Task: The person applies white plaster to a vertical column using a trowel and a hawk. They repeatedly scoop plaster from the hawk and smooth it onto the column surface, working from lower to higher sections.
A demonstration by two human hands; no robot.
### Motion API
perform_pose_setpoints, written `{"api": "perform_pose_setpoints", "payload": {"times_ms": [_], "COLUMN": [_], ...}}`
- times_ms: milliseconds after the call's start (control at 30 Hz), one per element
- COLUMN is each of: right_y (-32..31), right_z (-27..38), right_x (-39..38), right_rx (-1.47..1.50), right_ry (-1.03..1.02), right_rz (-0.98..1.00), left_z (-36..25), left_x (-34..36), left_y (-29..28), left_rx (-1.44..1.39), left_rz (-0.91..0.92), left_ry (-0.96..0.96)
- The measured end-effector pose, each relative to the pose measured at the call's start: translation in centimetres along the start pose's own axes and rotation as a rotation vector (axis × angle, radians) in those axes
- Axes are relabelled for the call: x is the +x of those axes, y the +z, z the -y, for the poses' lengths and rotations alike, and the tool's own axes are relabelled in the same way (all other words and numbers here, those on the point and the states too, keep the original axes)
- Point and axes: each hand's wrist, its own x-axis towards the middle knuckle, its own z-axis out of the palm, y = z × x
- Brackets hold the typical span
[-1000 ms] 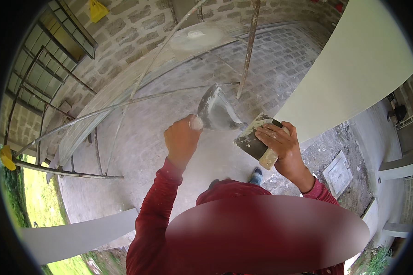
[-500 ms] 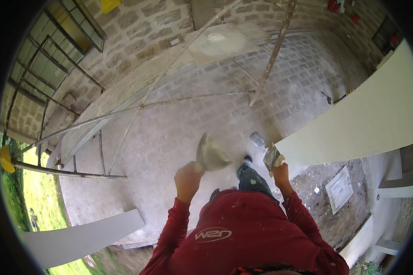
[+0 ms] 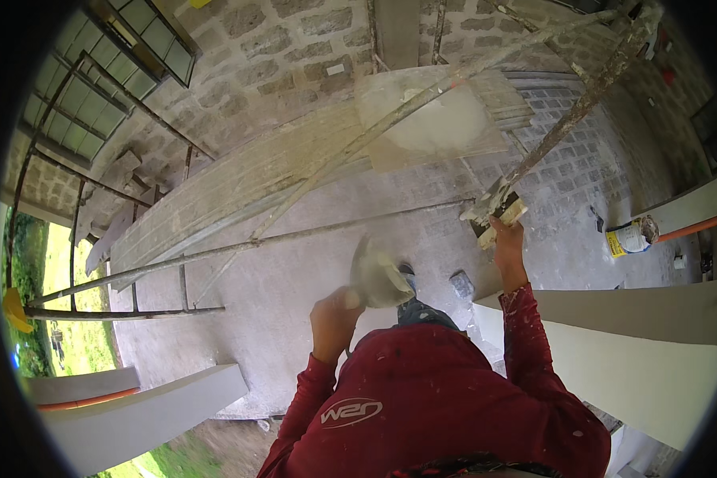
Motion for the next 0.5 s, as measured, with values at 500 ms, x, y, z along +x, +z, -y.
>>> {"api": "perform_pose_setpoints", "payload": {"times_ms": [500], "right_y": [18.6], "right_z": [3.8], "right_x": [28.3], "right_rx": [-1.372], "right_ry": [-1.182], "right_rz": [0.306], "left_z": [-1.6], "left_x": [16.5], "left_y": [-8.0], "left_rx": [-0.309], "left_rz": [-0.526], "left_ry": [-0.184]}}
